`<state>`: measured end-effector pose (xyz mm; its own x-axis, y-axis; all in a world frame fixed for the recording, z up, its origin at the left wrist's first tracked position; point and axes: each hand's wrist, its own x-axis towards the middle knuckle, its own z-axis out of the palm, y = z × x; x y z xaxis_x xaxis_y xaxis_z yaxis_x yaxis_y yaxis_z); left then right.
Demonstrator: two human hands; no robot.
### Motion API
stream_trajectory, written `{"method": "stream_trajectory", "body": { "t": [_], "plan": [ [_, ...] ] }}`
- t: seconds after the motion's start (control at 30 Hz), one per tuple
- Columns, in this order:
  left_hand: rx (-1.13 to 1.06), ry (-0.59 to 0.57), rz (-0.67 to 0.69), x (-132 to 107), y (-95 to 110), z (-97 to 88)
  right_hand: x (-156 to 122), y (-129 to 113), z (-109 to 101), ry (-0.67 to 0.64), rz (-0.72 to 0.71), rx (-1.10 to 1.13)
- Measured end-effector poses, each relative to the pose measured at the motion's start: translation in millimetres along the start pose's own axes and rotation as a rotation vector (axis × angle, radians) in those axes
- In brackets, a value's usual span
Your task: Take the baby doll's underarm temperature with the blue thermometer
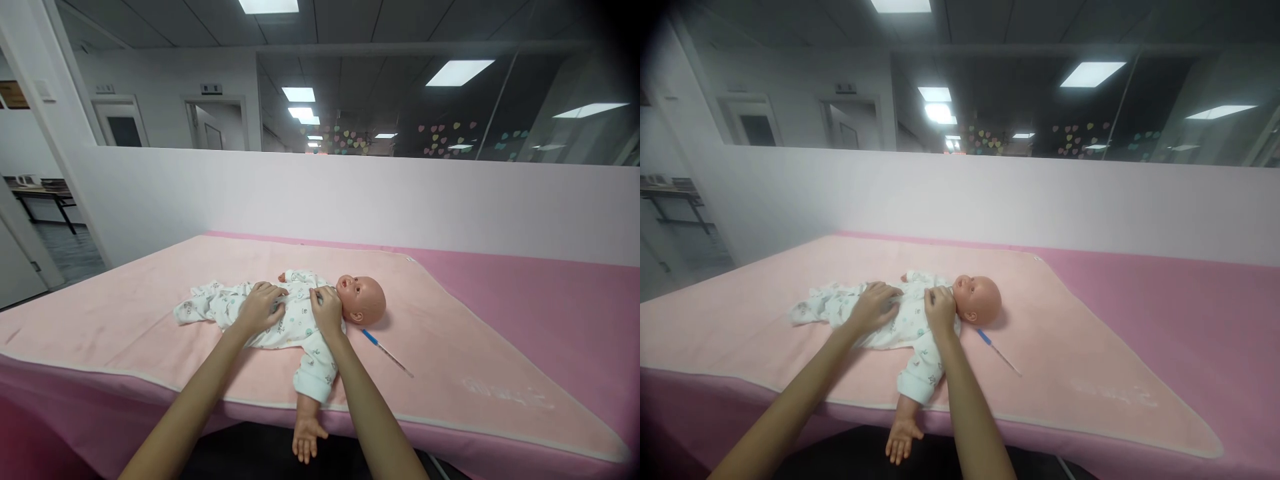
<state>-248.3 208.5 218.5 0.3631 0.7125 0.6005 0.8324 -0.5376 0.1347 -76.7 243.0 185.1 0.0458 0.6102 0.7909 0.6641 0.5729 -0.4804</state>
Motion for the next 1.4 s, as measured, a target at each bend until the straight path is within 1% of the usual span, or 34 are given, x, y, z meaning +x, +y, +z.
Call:
{"method": "stream_trajectory", "body": {
  "t": [0.1, 0.3, 0.37, 0.43, 0.6, 0.67, 0.73, 0.87, 0.93, 1.13, 1.3, 1.4],
  "plan": [
    [0.041, -0.005, 0.015, -0.7, 1.5, 1.3, 0.1, 0.2, 0.3, 0.004, -0.002, -0.005],
    [0.098, 0.02, 0.001, -0.6, 5.2, 6.0, 0.6, 0.6, 1.1, 0.004, 0.0, -0.017],
    [0.051, 0.015, -0.053, -0.1, 5.9, 6.0, 0.6, 0.6, 1.2, 0.0, -0.001, -0.017],
    [-0.043, -0.008, -0.123, 0.5, 5.7, 3.7, 0.5, 0.7, 1.3, -0.003, 0.003, -0.019],
    [-0.267, -0.157, -0.228, 1.2, 2.8, -8.0, 0.0, 1.3, 1.3, -0.002, 0.007, -0.028],
    [-0.309, -0.18, -0.264, 0.4, 1.9, -10.5, 0.1, 1.6, 1.3, 0.004, 0.004, -0.027],
    [-0.302, -0.161, -0.285, -0.6, 1.3, -10.0, 0.4, 1.7, 1.2, 0.006, 0.001, -0.028],
    [-0.26, -0.069, -0.269, -2.4, 0.7, -4.5, 0.7, 1.8, 1.1, 0.002, 0.001, -0.035],
    [-0.275, -0.052, -0.27, -3.1, -0.1, -2.9, 0.8, 2.1, 1.3, 0.002, 0.0, -0.026],
    [-0.407, -0.044, -0.336, -4.2, -4.2, -3.0, 0.4, 3.3, 2.0, -0.002, -0.02, -0.003],
    [-0.541, -0.027, -0.336, -2.6, -5.2, -4.7, 0.0, 3.1, 2.1, -0.006, -0.031, -0.019],
    [-0.638, -0.067, -0.314, -1.9, -4.5, -9.6, 0.1, 2.9, 1.9, -0.011, -0.031, -0.026]
  ]
}}
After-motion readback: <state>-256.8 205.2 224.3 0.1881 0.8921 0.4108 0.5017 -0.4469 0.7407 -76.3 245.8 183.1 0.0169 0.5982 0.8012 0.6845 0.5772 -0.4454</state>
